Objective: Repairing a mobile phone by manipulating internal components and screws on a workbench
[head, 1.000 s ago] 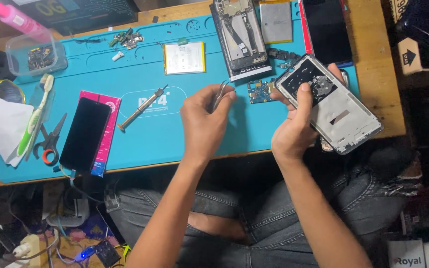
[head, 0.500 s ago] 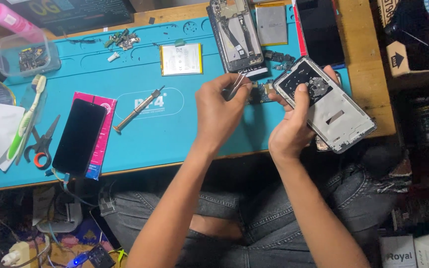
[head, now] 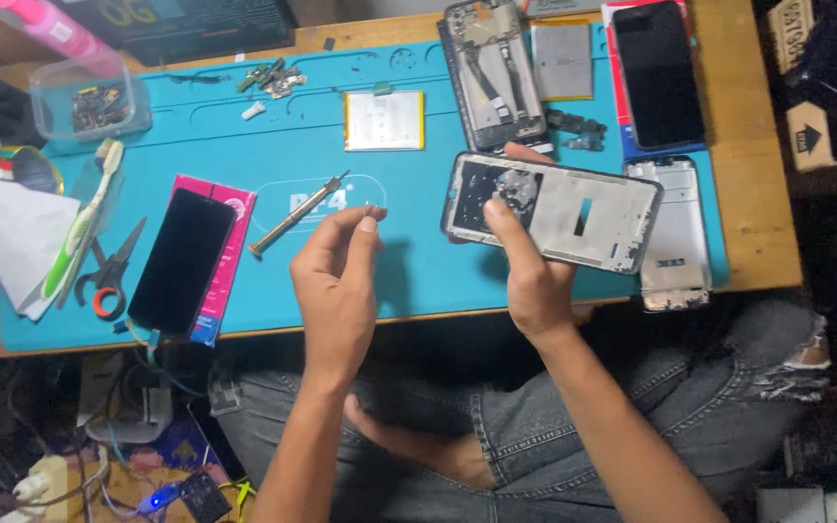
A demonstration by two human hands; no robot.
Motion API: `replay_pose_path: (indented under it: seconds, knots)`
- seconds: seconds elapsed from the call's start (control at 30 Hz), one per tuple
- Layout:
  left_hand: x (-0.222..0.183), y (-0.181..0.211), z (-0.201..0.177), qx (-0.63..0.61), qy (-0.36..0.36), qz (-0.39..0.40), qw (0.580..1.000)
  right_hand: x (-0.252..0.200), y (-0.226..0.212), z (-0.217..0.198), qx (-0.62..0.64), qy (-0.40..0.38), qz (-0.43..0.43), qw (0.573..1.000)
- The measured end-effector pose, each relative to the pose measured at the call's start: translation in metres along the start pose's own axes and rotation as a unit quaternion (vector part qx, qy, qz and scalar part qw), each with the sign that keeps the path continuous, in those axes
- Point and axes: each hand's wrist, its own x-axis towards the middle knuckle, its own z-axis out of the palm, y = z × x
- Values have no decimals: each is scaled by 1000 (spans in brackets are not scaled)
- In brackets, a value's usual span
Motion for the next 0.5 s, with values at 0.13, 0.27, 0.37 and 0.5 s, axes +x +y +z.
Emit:
replay_pose_path:
  seconds: [0.13, 0.27, 0.37, 0.5]
  knots:
    - [-6, -15, -16, -44, 23, -3, 999, -2, -5, 26, -37, -126, -33, 991]
    - [1, -20, -27, -52, 26, -14, 998, 3, -6, 41, -89, -151, -61, 983]
    - [5, -17, -30, -42, 3, -15, 999, 3, 2, 48, -76, -150, -51, 984]
    - [11, -22, -27, -37, -10, 3, 999, 3, -1, 55, -77, -161, -63, 982]
